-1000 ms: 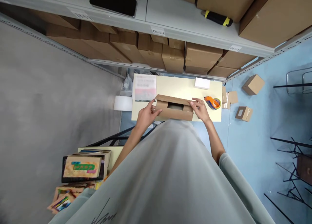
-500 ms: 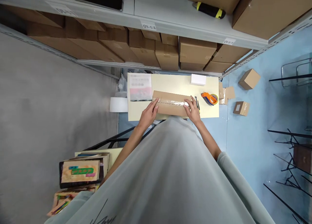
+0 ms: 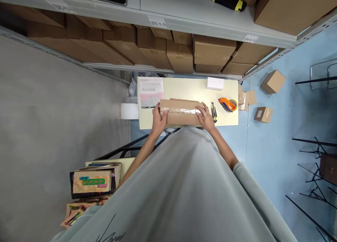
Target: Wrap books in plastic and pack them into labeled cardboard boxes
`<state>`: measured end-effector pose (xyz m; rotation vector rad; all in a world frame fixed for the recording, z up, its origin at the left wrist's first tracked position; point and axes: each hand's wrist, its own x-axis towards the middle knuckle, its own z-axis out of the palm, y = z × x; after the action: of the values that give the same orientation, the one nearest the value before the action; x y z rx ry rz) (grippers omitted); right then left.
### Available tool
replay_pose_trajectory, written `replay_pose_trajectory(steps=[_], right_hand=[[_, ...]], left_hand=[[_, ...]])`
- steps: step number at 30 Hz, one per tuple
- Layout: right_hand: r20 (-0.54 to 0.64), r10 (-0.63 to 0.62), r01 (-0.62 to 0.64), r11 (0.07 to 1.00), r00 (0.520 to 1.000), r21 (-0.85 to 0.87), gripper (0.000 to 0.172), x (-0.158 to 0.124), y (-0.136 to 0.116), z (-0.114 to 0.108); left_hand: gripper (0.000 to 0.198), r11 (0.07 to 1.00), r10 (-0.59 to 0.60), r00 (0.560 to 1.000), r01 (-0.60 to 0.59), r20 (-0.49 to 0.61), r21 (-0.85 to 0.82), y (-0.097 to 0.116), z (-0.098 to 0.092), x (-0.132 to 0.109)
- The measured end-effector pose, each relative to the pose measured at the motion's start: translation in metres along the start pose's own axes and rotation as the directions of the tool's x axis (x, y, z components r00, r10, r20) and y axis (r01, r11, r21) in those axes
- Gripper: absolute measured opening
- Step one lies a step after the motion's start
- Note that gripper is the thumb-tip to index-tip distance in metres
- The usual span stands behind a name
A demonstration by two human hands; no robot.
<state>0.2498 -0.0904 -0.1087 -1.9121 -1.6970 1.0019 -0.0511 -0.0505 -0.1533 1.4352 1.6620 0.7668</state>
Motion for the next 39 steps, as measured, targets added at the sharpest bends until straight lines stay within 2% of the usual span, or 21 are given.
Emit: replay_pose_trajectory(steps=[3, 7, 12, 15, 17, 19, 21, 23, 24, 26, 28, 30, 34, 37, 39], right_hand=[[0.006, 0.047, -0.047, 0.999, 0.999, 0.0, 0.051, -0.01, 0.024, -0.003], [0.011, 0.094, -0.093, 0.993, 0.996, -0.077, 0.05, -0.015, 0.043, 0.002], [0.026, 0.072, -0.069, 0.992, 0.997, -0.104, 0.05, -0.002, 0.033, 0.017], [0.07, 0.036, -0.03, 0.996, 0.997, -0.082, 0.054, 0.005, 0.034, 0.013], [0.066, 0.002, 0.003, 0.997, 0.998, -0.078, 0.057, 0.008, 0.047, -0.001], [-0.012, 0.024, -0.025, 0.993, 1.0, -0.118, 0.057, 0.011, 0.072, -0.024], [-0.146, 0.129, -0.156, 0.969, 0.981, -0.19, 0.054, 0.015, 0.105, -0.053], [-0.26, 0.269, -0.335, 0.907, 0.927, -0.255, 0.051, 0.021, 0.137, -0.08], [-0.262, 0.307, -0.378, 0.88, 0.915, -0.288, 0.05, 0.024, 0.152, -0.09], [-0.186, 0.322, -0.37, 0.852, 0.928, -0.37, 0.048, 0.031, 0.174, -0.1], [-0.09, 0.305, -0.313, 0.846, 0.948, -0.431, 0.045, 0.037, 0.187, -0.097], [-0.062, 0.305, -0.3, 0.842, 0.95, -0.448, 0.042, 0.042, 0.193, -0.086], [-0.146, 0.325, -0.356, 0.84, 0.934, -0.41, 0.035, 0.047, 0.197, -0.068], [-0.156, 0.328, -0.363, 0.828, 0.932, -0.427, 0.031, 0.048, 0.195, -0.067], [-0.148, 0.323, -0.354, 0.824, 0.935, -0.441, 0.035, 0.047, 0.193, -0.071]], left_hand=[[0.079, 0.999, 0.032, 0.995, -0.029, 0.091, -0.031, 0.001, 0.024, -0.007], [0.08, 0.997, -0.024, 0.989, 0.036, 0.149, -0.074, -0.009, 0.047, -0.014], [0.08, 0.995, -0.057, 0.993, 0.065, 0.104, -0.072, -0.033, 0.043, -0.009], [0.08, 0.996, -0.069, 0.995, 0.072, 0.075, -0.046, -0.042, 0.04, -0.005], [0.081, 0.997, -0.068, 0.996, 0.069, 0.055, -0.027, -0.045, 0.042, -0.004], [0.082, 0.998, -0.06, 0.997, 0.06, 0.038, -0.013, -0.046, 0.045, -0.005], [0.082, 0.999, -0.053, 0.998, 0.054, 0.033, -0.009, -0.045, 0.047, -0.005], [0.081, 0.998, -0.057, 0.998, 0.057, 0.033, -0.005, -0.042, 0.047, -0.006], [0.081, 0.998, -0.063, 0.997, 0.063, 0.036, -0.002, -0.04, 0.047, -0.007], [0.081, 0.997, -0.083, 0.996, 0.083, 0.042, 0.003, -0.036, 0.047, -0.008], [0.082, 0.995, -0.103, 0.994, 0.103, 0.045, -0.003, -0.033, 0.047, -0.008], [0.082, 0.993, -0.115, 0.992, 0.116, 0.042, -0.016, -0.031, 0.048, -0.008], [0.086, 0.992, -0.121, 0.992, 0.122, 0.043, -0.023, -0.03, 0.05, -0.008], [0.092, 0.993, -0.112, 0.993, 0.113, 0.042, -0.024, -0.031, 0.05, -0.008], [0.092, 0.994, -0.098, 0.994, 0.099, 0.046, -0.036, -0.033, 0.05, -0.008]])
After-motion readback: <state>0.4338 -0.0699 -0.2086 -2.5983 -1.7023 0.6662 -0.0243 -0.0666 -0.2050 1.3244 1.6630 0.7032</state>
